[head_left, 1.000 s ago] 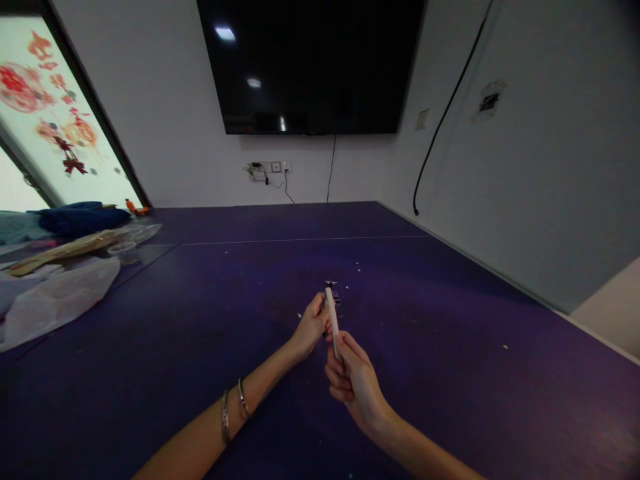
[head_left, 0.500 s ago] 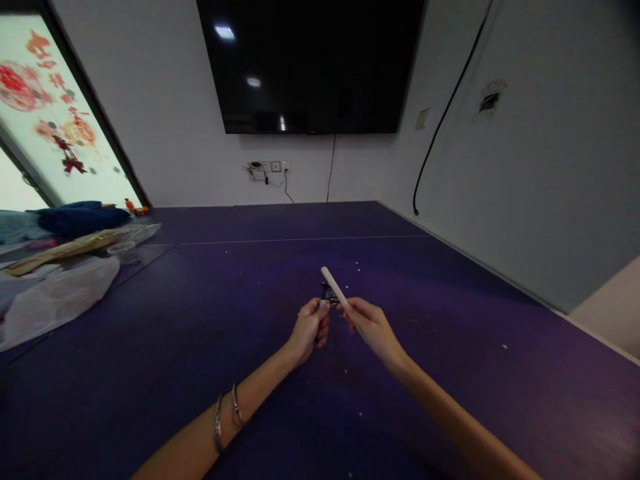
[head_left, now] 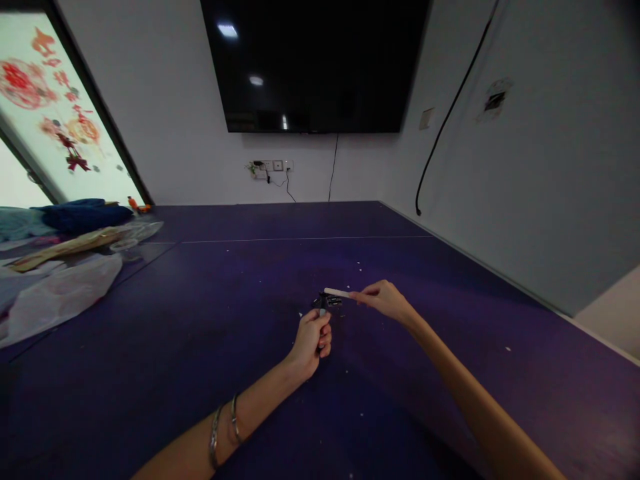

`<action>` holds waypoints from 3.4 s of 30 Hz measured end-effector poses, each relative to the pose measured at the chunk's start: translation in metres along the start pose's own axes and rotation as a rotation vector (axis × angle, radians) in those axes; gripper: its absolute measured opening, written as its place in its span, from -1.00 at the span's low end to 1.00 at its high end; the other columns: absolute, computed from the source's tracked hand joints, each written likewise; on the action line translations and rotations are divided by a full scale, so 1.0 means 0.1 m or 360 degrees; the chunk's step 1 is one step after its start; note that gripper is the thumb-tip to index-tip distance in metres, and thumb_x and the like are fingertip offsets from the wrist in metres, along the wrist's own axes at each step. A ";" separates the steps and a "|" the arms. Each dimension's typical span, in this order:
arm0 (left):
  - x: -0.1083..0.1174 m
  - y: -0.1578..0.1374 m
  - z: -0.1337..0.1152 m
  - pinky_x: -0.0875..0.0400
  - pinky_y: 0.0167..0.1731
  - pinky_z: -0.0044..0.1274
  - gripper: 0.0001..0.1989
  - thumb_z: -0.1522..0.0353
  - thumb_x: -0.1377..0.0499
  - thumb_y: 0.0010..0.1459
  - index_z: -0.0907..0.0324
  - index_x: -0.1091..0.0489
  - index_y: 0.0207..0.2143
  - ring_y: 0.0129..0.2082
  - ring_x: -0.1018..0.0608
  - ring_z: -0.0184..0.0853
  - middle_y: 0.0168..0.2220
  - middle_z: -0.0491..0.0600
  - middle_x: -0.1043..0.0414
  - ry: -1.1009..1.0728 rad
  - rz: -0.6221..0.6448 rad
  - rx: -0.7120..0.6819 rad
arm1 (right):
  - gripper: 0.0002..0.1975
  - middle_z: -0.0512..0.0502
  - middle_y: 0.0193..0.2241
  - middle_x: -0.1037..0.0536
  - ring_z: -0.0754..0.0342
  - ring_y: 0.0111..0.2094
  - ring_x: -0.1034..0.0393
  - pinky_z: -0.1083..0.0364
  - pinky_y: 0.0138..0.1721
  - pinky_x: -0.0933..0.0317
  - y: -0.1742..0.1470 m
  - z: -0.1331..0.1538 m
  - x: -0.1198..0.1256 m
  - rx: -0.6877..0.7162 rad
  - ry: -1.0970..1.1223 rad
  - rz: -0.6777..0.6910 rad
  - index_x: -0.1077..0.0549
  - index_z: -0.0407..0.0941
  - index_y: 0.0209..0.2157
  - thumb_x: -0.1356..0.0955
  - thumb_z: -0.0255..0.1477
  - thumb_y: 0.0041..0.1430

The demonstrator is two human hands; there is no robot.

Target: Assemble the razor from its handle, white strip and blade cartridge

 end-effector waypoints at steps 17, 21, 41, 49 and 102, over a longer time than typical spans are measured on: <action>0.01 0.01 0.07 0.18 -0.83 -0.72 -0.75 0.26 -0.16 -0.03 0.14 -0.10 -0.45 -0.80 0.00 -0.62 -0.68 -0.30 -0.02 0.0103 -0.0034 -0.0025 | -0.54 0.02 -0.71 -0.32 0.23 -0.66 -0.09 0.19 -0.62 0.07 0.03 0.03 -0.04 0.0048 0.0094 0.0161 -0.54 -0.20 -0.54 -0.30 -0.06 -0.03; 0.00 -0.01 0.05 0.17 -0.83 -0.73 -0.72 0.22 -0.17 -0.03 0.13 -0.10 -0.45 -0.80 0.00 -0.62 -0.68 -0.30 -0.02 0.0123 0.0008 -0.0114 | -0.53 0.02 -0.71 -0.33 0.23 -0.66 -0.10 0.19 -0.62 0.06 0.03 0.04 -0.07 0.0057 0.0096 0.0193 -0.54 -0.19 -0.56 -0.31 -0.04 -0.05; 0.15 0.18 -0.19 -0.08 -0.58 -0.63 -0.76 0.20 -0.13 0.06 0.18 -0.23 -0.35 -0.61 -0.17 -0.51 -0.58 -0.21 -0.07 0.0603 0.0393 -0.0667 | -0.66 0.00 -0.72 -0.35 0.21 -0.66 -0.12 0.17 -0.63 0.07 -0.15 0.30 0.43 0.0073 0.0107 0.0199 -0.52 -0.14 -0.62 -0.36 -0.15 -0.07; 0.16 0.17 -0.17 -0.09 -0.53 -0.62 -0.79 0.22 -0.12 0.08 0.18 -0.29 -0.35 -0.56 -0.19 -0.48 -0.54 -0.18 -0.13 0.0744 0.0492 -0.0688 | -0.70 0.00 -0.71 -0.36 0.19 -0.63 -0.13 0.17 -0.61 0.05 -0.20 0.44 0.44 0.0134 0.0159 0.0201 -0.54 -0.13 -0.60 -0.37 -0.17 -0.08; 0.04 0.05 -0.14 0.12 -0.78 -0.72 -0.80 0.27 -0.16 0.08 0.18 -0.20 -0.36 -0.75 -0.03 -0.60 -0.66 -0.25 0.01 -0.0305 0.0595 0.0119 | -0.57 -0.15 -0.21 -0.50 0.07 -0.27 -0.38 0.09 -0.21 -0.26 -0.71 0.43 -0.49 0.0377 0.0243 -0.0337 -0.26 -0.08 0.10 -0.13 -0.45 0.21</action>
Point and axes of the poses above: each hand's wrist, its own y-axis towards the middle knuckle, its own x-axis out of the back of the hand, z = x × y, the point moved 1 cm from there along y, towards the middle knuckle
